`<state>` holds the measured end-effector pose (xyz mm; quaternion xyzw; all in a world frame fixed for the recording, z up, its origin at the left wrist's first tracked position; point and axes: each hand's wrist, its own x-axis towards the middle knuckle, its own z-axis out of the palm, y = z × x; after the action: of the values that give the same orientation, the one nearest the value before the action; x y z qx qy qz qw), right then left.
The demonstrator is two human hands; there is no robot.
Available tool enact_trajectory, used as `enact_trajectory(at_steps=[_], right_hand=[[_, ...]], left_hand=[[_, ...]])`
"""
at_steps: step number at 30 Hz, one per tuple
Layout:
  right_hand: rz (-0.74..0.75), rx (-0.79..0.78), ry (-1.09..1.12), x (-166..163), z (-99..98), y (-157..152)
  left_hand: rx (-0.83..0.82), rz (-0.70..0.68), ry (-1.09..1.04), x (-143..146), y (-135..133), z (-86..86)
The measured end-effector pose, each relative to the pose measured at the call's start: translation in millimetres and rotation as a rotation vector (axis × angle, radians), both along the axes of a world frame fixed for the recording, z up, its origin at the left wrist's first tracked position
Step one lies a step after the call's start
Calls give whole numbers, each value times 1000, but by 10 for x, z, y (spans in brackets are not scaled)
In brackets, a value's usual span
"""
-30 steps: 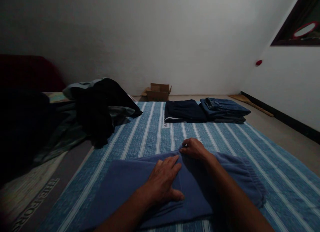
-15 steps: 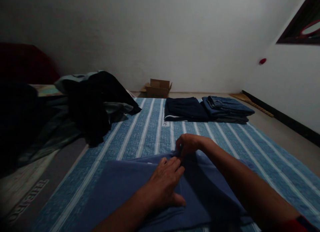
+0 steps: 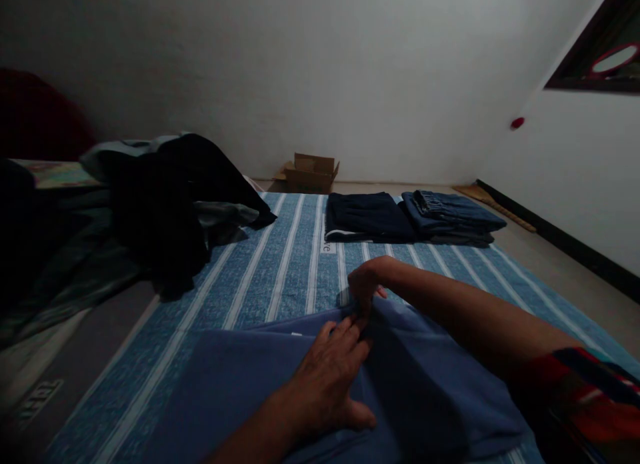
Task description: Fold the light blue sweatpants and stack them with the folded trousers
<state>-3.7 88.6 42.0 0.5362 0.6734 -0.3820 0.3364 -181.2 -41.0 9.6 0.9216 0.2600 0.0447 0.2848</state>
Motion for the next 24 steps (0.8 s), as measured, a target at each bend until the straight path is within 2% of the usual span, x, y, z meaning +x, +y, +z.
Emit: enact_trajectory(at_steps=[5, 8, 12, 15, 20, 22, 24], right_hand=[[-133, -50, 89, 136, 0, 63], [-235, 3, 202, 257, 6, 3], [-320, 180, 327, 373, -65, -134], [-350, 386, 369, 426, -105, -272], [-425, 764, 358, 584, -13, -656], [-451, 805, 372, 704, 31, -847], [-449, 768, 390, 845, 38, -1019]], left_hand=[[-76, 28, 110, 62, 40, -21], [-86, 31, 141, 103, 83, 2], [-81, 29, 196, 150, 145, 57], [-76, 19, 238, 176, 184, 102], [-50, 23, 304, 209, 213, 189], [-47, 27, 324, 218, 215, 227], [-43, 30, 335, 224, 214, 263]])
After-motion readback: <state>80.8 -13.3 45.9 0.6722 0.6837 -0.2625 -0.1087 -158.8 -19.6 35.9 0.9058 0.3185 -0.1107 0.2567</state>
